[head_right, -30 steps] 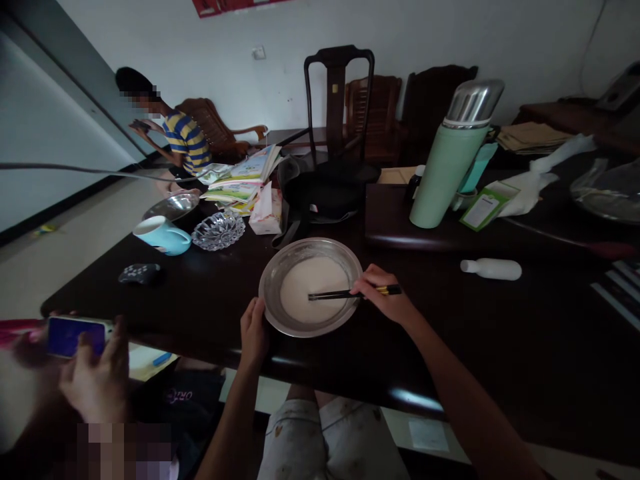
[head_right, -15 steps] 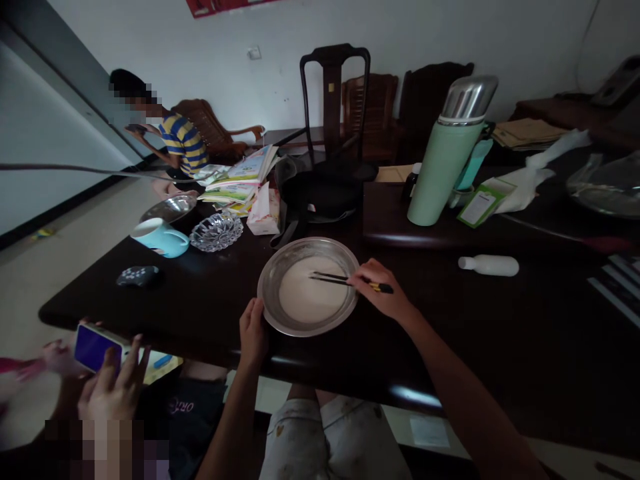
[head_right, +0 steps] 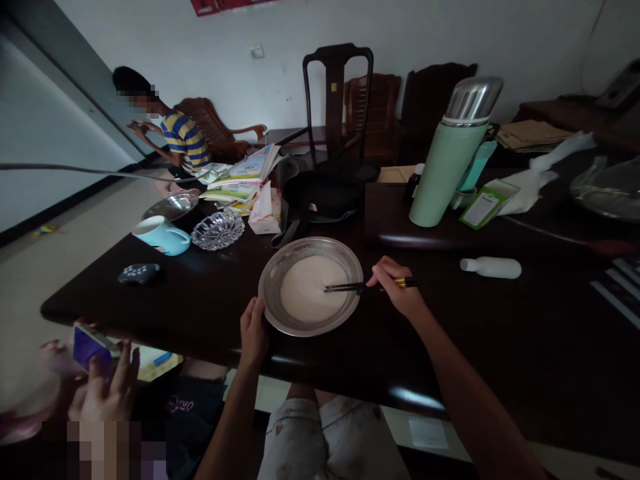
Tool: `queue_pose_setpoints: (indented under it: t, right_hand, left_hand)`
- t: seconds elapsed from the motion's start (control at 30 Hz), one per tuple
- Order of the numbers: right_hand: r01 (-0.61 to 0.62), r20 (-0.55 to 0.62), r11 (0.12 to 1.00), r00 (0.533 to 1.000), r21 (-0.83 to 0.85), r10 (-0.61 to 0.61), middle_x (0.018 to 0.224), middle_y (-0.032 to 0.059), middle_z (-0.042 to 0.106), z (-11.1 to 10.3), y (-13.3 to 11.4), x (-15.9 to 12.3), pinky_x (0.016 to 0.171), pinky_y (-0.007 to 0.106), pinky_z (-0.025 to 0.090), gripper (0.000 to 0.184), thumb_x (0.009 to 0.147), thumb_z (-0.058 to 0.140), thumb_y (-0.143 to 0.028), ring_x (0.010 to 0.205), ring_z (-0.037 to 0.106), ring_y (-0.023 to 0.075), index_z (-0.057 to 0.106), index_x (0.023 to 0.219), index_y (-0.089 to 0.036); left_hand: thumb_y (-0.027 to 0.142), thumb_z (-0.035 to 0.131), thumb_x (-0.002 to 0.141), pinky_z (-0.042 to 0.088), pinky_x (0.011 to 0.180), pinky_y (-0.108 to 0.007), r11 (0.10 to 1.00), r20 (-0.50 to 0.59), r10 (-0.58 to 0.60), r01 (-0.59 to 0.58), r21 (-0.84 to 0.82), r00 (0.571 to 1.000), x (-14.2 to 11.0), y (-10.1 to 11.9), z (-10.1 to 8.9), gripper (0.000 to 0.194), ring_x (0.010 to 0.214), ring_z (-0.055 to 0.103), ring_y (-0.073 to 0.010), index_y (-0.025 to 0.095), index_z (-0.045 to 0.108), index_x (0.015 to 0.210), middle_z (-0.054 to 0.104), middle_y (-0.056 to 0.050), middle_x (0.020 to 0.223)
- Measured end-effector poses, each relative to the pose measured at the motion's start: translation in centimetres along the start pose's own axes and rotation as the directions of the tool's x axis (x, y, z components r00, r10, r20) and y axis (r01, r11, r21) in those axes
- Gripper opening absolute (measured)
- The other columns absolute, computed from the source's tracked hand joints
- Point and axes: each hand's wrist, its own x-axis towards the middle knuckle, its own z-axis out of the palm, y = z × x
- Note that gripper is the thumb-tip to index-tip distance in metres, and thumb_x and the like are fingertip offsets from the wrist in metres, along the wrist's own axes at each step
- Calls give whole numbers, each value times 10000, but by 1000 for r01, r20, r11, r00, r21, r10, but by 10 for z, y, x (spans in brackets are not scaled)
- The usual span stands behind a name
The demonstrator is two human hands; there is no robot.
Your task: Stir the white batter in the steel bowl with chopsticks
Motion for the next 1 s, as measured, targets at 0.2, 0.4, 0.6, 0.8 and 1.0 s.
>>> queue_pose_setpoints:
  t: [0.2, 0.4, 0.6, 0.8, 1.0]
  right_hand:
    - [67, 166, 995, 985, -79, -53, 680, 25, 592, 5, -5, 1, 662, 326, 460, 285, 863, 618, -448, 682, 559, 168, 720, 707, -233]
    - [-20, 64, 999, 998, 35, 18, 676, 34, 548, -1, -3, -1, 514, 281, 424, 483, 923, 476, -513, 618, 535, 149, 686, 611, -209]
    - [36, 111, 996, 993, -80, -27, 695, 28, 595, 4, -5, 0, 654, 322, 478, 270, 863, 620, -429, 690, 568, 167, 726, 710, -233]
    - [-22, 145, 999, 989, 26, 18, 699, 37, 572, 2, -3, -2, 533, 284, 451, 419, 912, 511, -479, 641, 550, 152, 717, 656, -218]
    - [45, 48, 994, 998, -97, -41, 686, 30, 582, 2, -4, 1, 645, 326, 461, 329, 895, 569, -432, 672, 554, 166, 717, 689, -223]
  left_hand:
    - [599, 663, 735, 428, 540, -307, 1000, 8, -5, 5, -9, 1000, 0, 2, 0, 407, 654, 507, -190, 248, 514, 593, 513, 1, 551]
    - [648, 660, 705, 410, 535, -314, 1000, 4, -31, 31, -2, 1000, 0, 1, 1, 447, 668, 508, -204, 253, 490, 585, 498, -4, 544]
    - [647, 651, 720, 407, 563, -310, 1000, -3, -31, 31, -1, 1000, 0, 1, 0, 432, 659, 492, -189, 251, 513, 614, 507, 3, 570]
    - [599, 639, 757, 371, 541, -272, 998, 22, -17, 18, -55, 1000, -1, -2, 1, 435, 609, 435, -151, 221, 490, 602, 456, 16, 566]
    - [576, 602, 789, 346, 572, -231, 993, 65, -3, 10, -115, 998, 0, -3, 3, 439, 597, 345, -107, 190, 463, 634, 384, 38, 619]
